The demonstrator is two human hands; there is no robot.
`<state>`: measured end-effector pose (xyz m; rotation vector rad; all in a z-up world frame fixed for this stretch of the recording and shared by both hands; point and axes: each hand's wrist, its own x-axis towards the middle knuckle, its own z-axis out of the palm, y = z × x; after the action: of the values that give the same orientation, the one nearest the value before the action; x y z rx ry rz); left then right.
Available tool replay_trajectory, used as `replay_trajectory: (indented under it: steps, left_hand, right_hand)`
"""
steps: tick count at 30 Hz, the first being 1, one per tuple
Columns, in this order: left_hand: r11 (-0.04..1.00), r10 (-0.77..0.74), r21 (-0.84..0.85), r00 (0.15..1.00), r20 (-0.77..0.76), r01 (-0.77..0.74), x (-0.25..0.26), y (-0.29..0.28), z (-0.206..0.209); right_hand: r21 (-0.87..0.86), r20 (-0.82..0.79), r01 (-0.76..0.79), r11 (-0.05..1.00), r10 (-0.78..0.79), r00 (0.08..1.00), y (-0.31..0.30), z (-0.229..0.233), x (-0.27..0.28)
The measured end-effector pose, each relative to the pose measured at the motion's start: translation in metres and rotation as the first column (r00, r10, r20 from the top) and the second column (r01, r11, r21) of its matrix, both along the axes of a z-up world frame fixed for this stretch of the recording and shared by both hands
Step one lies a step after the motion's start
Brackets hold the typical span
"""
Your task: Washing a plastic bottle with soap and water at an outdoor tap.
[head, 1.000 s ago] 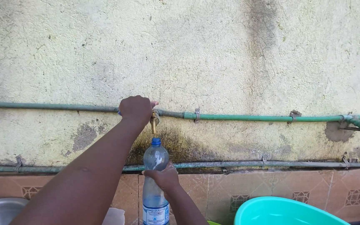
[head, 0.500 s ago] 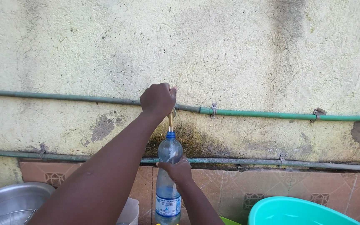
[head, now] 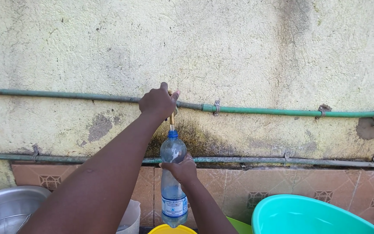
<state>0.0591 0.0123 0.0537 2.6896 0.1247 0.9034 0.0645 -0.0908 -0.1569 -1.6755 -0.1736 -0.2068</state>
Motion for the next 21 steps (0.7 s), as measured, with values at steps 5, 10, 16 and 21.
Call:
replay_trajectory:
  steps: [5, 10, 16, 21]
  left_hand:
    - [0.998, 0.028, -0.064, 0.996, 0.08, -0.023, 0.017, -0.004, -0.004]
    - [0.989, 0.023, -0.147, 0.997, 0.072, -0.012, 0.014, -0.01, 0.014]
    - [0.998, 0.054, 0.013, 0.999, 0.008, -0.054, 0.016, -0.009, 0.03]
    - [0.983, 0.065, 0.168, 0.994, 0.091, -0.08, 0.021, -0.009, 0.022]
  right_hand:
    - [-0.008, -0.034, -0.001, 1.0, 0.001, 0.999, 0.0, 0.011, -0.008]
    - [-0.008, -0.028, -0.014, 1.0, 0.014, 1.0, -0.004, 0.009, -0.006]
    - [0.019, -0.072, -0.028, 0.999, 0.029, 0.997, -0.007, 0.011, -0.01]
    - [0.024, -0.051, -0.063, 0.998, 0.065, 0.997, -0.007, 0.006, -0.008]
